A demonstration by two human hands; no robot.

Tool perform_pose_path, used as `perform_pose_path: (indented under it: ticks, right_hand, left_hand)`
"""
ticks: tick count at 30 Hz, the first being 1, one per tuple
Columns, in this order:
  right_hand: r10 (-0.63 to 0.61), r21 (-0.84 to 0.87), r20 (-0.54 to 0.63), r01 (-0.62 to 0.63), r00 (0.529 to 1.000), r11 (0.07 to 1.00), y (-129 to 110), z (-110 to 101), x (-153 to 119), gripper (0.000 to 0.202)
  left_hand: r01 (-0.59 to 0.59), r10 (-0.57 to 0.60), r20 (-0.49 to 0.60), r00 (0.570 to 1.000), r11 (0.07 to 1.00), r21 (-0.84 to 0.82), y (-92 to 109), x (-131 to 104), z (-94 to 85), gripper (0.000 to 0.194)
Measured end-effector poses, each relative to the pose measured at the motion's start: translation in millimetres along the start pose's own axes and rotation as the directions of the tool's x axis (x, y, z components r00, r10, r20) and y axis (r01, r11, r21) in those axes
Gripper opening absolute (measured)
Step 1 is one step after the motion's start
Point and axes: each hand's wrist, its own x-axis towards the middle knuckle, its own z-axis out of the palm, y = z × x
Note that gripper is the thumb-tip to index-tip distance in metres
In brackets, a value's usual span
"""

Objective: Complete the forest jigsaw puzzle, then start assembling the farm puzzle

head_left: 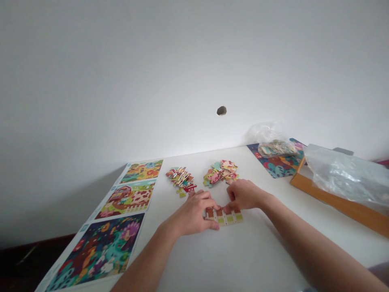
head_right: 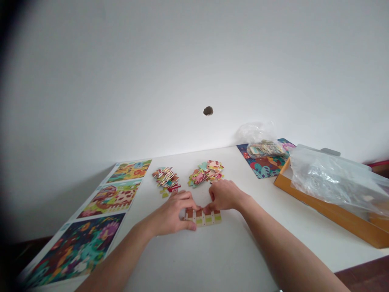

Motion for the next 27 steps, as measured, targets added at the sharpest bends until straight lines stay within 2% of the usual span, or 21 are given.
perform_pose_path:
  ticks: [3, 9, 12, 14, 17, 18, 19, 22, 24, 27]
  right_hand:
    - [0.012, 0.012, -0.020, -0.012, 1.000, 1.000, -0.9, -0.5, -0.4, 0.037]
    - [-0.053, -0.011, -0.055, 0.052, 0.997, 0.999, -8.4, 4.4, 0.3, 0.036]
    - [-0.047, 0.005, -0.055, 0.047, 0.997, 0.999, -11.3, 7.2, 2.0, 0.042]
    - [-0.052, 0.011, -0.055, 0.053, 0.997, 0.999, -10.0, 7.9, 3.0, 0.044]
    - [-0.062, 0.011, -0.050, 0.063, 0.997, 0.998, -4.5, 8.0, 4.0, 0.044]
    - [-0.061, 0.009, -0.049, 0.062, 0.997, 0.998, -2.6, 7.9, 4.2, 0.044]
    - [-0.060, 0.007, -0.045, 0.060, 0.997, 0.998, -1.1, 7.8, 4.3, 0.045]
    - [-0.055, 0.010, -0.031, 0.055, 0.998, 0.998, 0.8, 7.4, 4.3, 0.045]
    - [-0.051, 0.015, -0.024, 0.051, 0.998, 0.999, 0.6, 7.4, 4.2, 0.045]
    - [-0.044, 0.022, -0.033, 0.044, 0.999, 0.999, 0.0, 7.9, 4.0, 0.045]
  left_hand:
    - [0.013, -0.013, -0.006, 1.000, 1.000, 0.008, 0.7, 0.3, 0.0, 0.044]
    - [0.020, -0.020, -0.022, 1.000, 1.000, 0.017, 1.5, 0.8, 2.4, 0.043]
    - [-0.020, 0.020, -0.035, 0.999, 1.000, 0.003, -2.3, 1.9, 0.5, 0.035]
    - [-0.026, 0.025, -0.091, 0.996, 1.000, -0.010, -7.2, 0.8, -6.1, 0.025]
    - [0.081, -0.073, -0.213, 0.974, 0.996, 0.029, -17.4, -6.3, -23.1, 0.024]
    - [0.141, -0.125, -0.217, 0.968, 0.988, 0.061, -21.2, -9.9, -29.0, 0.025]
    - [0.214, -0.193, -0.199, 0.961, 0.972, 0.093, -25.0, -13.6, -34.1, 0.025]
    - [0.371, -0.369, -0.031, 0.929, 0.923, 0.101, -34.2, -21.9, -40.9, 0.018]
    - [0.408, -0.413, 0.058, 0.909, 0.909, 0.077, -36.5, -22.6, -38.1, 0.015]
    - [0.401, -0.403, 0.075, 0.912, 0.915, 0.043, -33.2, -17.7, -29.3, 0.016]
